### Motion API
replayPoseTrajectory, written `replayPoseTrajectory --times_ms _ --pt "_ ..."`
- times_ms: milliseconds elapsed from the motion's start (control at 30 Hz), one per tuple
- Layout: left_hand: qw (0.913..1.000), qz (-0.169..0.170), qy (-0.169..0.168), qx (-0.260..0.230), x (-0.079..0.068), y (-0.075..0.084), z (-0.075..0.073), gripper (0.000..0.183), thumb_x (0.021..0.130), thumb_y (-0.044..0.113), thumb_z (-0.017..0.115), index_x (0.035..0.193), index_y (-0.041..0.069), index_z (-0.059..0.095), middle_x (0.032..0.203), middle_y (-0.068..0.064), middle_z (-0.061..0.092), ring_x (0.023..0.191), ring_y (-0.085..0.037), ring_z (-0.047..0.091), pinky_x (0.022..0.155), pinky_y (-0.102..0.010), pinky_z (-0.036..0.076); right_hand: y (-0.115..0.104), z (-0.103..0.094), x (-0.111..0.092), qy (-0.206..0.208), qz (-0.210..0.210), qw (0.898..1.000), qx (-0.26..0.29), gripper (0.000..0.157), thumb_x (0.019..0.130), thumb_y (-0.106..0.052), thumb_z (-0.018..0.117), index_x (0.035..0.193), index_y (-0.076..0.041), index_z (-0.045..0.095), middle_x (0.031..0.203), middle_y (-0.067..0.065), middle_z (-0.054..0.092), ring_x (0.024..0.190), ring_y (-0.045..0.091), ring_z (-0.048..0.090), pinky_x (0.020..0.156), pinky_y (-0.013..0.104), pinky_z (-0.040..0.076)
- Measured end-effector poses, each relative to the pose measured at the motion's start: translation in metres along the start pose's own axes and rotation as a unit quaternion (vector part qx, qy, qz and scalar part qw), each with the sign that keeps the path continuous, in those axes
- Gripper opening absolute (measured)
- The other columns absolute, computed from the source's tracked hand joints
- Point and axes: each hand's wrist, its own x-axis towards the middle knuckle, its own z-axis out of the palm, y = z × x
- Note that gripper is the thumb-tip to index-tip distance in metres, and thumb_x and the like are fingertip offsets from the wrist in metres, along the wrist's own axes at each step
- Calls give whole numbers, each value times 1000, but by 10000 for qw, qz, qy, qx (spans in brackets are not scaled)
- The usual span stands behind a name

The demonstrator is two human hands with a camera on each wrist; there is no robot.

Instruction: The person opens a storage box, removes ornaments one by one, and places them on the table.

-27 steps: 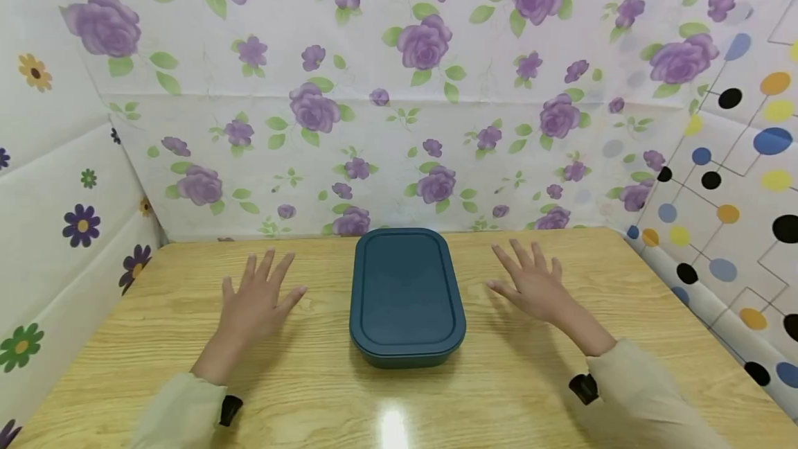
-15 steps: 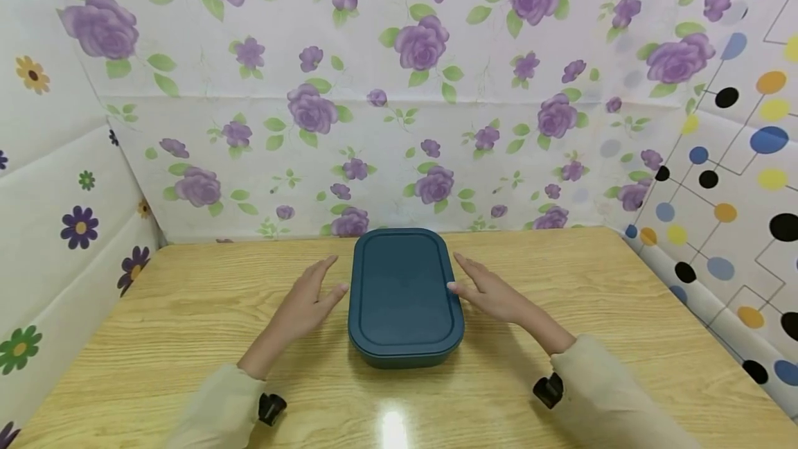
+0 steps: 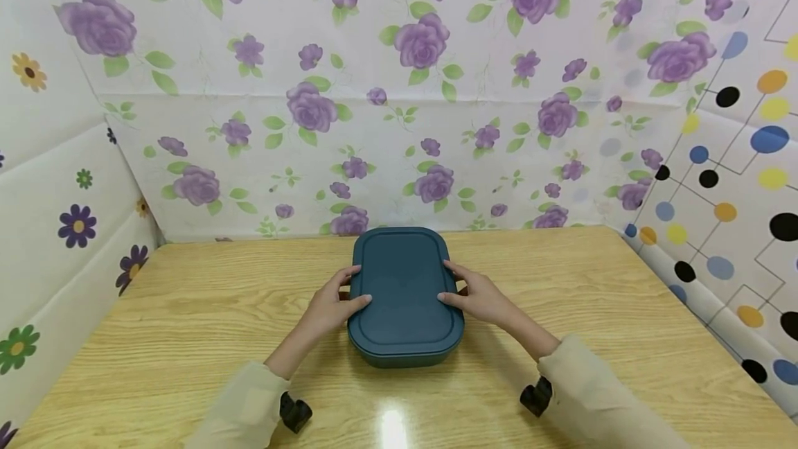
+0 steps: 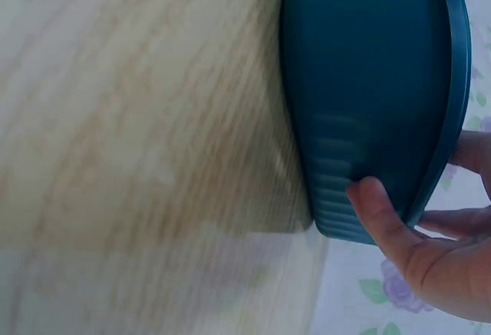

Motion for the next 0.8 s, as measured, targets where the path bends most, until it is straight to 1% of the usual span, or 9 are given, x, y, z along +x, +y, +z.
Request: replayPoseTrajectory --times_ms 100,233,333,433,533,633,733,800 --pt "9998 71 135 148 0 -1 1 56 88 13 61 139 8 38 133 -22 42 107 -33 54 71 -35 52 -2 2 -1 176 -39 9998 -39 63 89 -15 60 140 4 30 115 25 51 76 21 65 61 27 50" --pt "9987 357 165 324 -1 -1 1 55 88 10 60 138 4 39 132 -23 44 104 -34 57 72 -34 53 -5 3 -2 374 -17 9993 -97 60 88 -10 61 138 5 33 114 26 53 71 20 65 59 27 50" --pt "9974 564 192 408 -2 -1 2 54 88 9 59 138 2 38 132 -24 44 101 -34 59 72 -34 53 -7 4 -2 463 33 9988 -156 59 87 -8 61 138 6 33 117 28 53 72 21 65 59 27 51" --pt "9965 686 253 408 -2 -1 3 54 88 9 59 138 2 39 134 -24 43 99 -33 60 72 -34 53 -8 4 -2 536 79 9984 -188 59 87 -7 60 138 6 33 121 29 51 65 17 64 56 26 49" --pt "9959 765 313 371 -3 -2 4 53 89 9 59 137 3 40 134 -23 43 99 -32 61 71 -32 53 -10 4 -3 591 96 9980 -210 58 87 -6 60 138 5 34 125 29 49 52 15 58 51 25 46" --pt "9957 792 326 345 -3 -2 5 52 89 9 59 137 3 40 135 -23 42 100 -33 61 68 -30 53 -11 4 -3 589 60 9978 -282 58 88 -5 59 138 5 33 127 30 47 44 17 53 48 25 44" --pt "9960 740 315 378 -4 -1 6 52 89 9 58 137 3 39 137 -23 40 101 -33 60 65 -28 52 -12 4 -2 541 -24 9974 -480 57 88 -6 58 138 6 32 129 30 44 39 18 47 48 24 42" --pt "9961 696 290 466 -5 0 6 52 90 9 57 138 2 38 138 -23 38 103 -34 59 66 -29 53 -12 4 -2 532 -64 9966 -621 57 89 -7 58 138 7 32 130 29 43 40 18 47 49 24 41"
